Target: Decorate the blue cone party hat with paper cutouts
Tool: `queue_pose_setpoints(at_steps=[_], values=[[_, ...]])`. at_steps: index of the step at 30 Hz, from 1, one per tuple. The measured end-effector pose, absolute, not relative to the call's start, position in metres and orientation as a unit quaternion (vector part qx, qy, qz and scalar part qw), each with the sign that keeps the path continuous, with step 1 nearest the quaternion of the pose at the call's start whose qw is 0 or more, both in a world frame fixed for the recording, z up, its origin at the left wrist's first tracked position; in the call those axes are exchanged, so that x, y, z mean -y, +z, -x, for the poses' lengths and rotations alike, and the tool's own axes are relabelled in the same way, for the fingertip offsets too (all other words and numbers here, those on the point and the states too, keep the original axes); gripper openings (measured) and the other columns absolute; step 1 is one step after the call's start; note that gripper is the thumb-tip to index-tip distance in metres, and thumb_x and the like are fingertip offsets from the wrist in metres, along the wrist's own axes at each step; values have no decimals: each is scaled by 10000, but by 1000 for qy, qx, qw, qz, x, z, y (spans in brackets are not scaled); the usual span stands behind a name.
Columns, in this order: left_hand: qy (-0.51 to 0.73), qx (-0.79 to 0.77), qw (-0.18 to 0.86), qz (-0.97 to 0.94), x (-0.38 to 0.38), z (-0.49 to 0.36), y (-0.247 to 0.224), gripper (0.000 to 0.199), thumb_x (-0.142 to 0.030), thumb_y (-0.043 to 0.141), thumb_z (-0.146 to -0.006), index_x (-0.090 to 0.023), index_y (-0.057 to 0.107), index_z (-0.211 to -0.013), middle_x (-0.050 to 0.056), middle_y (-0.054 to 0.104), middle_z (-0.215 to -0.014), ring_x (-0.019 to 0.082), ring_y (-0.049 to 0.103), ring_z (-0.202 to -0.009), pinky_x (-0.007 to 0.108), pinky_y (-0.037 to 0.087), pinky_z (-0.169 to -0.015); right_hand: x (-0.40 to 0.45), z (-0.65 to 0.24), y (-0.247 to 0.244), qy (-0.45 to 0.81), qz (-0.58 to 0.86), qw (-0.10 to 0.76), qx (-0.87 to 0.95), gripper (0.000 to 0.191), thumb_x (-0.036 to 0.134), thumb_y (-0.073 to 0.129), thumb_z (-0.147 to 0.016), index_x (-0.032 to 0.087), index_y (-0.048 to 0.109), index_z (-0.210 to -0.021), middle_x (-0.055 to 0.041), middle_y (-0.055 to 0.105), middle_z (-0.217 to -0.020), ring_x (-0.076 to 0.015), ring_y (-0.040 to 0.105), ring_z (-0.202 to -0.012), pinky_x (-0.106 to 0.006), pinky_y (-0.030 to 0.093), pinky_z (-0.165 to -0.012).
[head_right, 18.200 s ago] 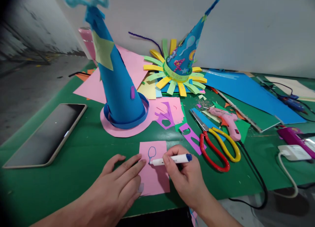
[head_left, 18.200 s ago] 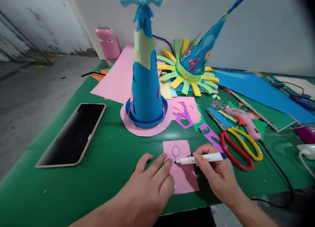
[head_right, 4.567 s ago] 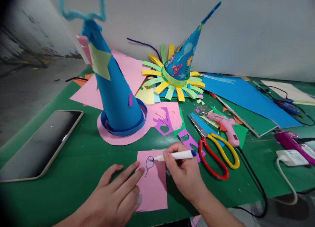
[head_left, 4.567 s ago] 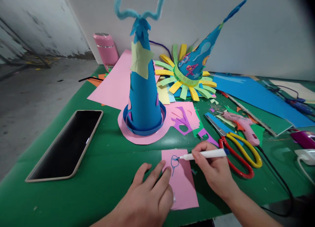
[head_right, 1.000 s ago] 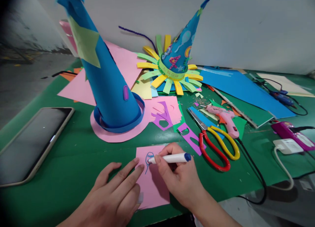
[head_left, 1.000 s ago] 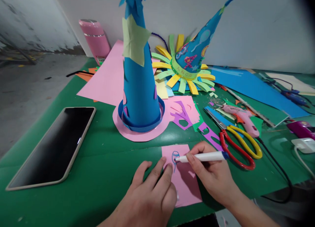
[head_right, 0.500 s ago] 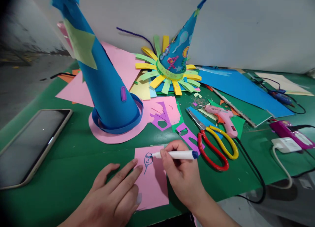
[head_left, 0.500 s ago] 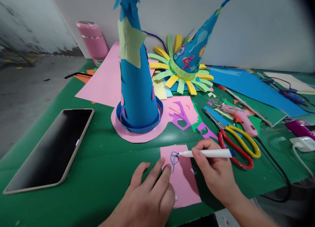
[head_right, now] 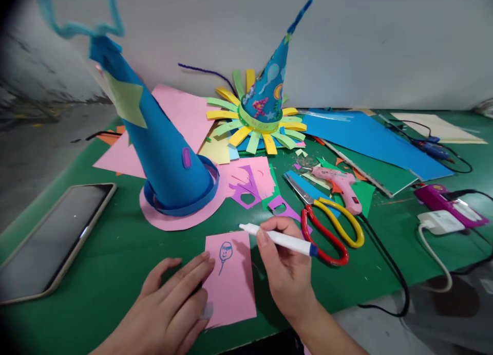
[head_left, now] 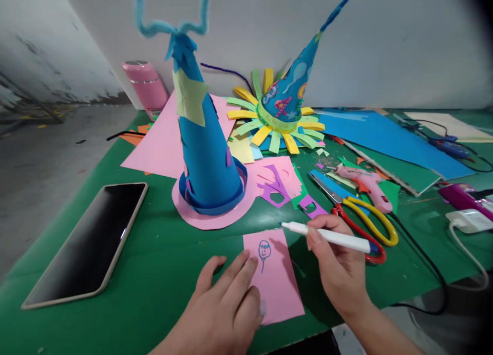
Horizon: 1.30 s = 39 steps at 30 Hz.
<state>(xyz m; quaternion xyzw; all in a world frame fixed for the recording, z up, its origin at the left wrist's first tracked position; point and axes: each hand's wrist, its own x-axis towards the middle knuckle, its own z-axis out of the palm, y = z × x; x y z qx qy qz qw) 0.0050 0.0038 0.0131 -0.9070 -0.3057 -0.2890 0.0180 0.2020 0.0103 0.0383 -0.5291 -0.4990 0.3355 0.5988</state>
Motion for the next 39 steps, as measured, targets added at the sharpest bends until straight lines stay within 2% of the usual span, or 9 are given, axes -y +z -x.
queue_pose_setpoints(at_steps=[6,11,16,20,23,30,36,39], values=[[-274,322,-26,906,-3,-2,28,162,-239,450,-868,-177,579,-793,90,651,-1067,214,546,-1061,375,233,-961,-7,-204,37,343,515,612,492,62,214,525,-846,240,539,-900,44,454,-674,-86,411,-522,-207,355,-459],[-290,375,-75,877,-7,-1,43,144,-204,408,-880,-193,552,-882,42,642,-861,191,564,-852,358,324,-823,-7,-208,35,385,481,624,481,121,272,472,-887,244,572,-949,21,499,-710,-107,449,-609,-222,372,-532],[-263,413,-114,865,-21,-2,55,126,-216,426,-881,-200,526,-955,-1,588,-699,158,517,-633,305,369,-634,-8,-209,33,396,458,651,458,156,302,481,-888,237,619,-856,30,483,-678,-90,388,-559,-216,320,-486],[-262,416,-153,857,-35,-10,62,133,-237,430,-889,-216,518,-987,5,643,-796,162,562,-696,268,405,-614,-9,-205,39,424,441,665,429,128,304,496,-881,234,602,-869,47,449,-622,-82,397,-545,-201,331,-487],[-279,395,-168,859,-42,-14,60,131,-227,416,-895,-224,506,-990,3,651,-834,161,570,-722,262,416,-622,-12,-202,44,428,429,676,419,119,292,511,-875,221,574,-803,53,453,-607,-73,404,-534,-185,340,-485],[-279,408,-195,847,-44,-14,40,151,-219,411,-893,-229,480,-1027,16,619,-833,173,542,-717,287,417,-625,-16,-199,38,449,426,677,398,116,309,524,-869,224,570,-805,59,436,-589,-68,387,-525,-164,339,-477],[-297,403,-191,844,-44,-9,38,121,-207,398,-892,-235,473,-983,4,564,-765,175,510,-691,300,409,-623,-15,-200,32,463,468,654,373,144,349,526,-863,244,615,-906,42,494,-629,-73,428,-568,-158,369,-514],[-314,419,-194,829,-43,-6,37,111,-213,385,-895,-236,468,-965,11,557,-783,175,513,-698,292,420,-613,-15,-201,30,463,477,648,371,163,364,533,-855,246,637,-899,34,518,-638,-75,440,-568,-157,375,-510]])
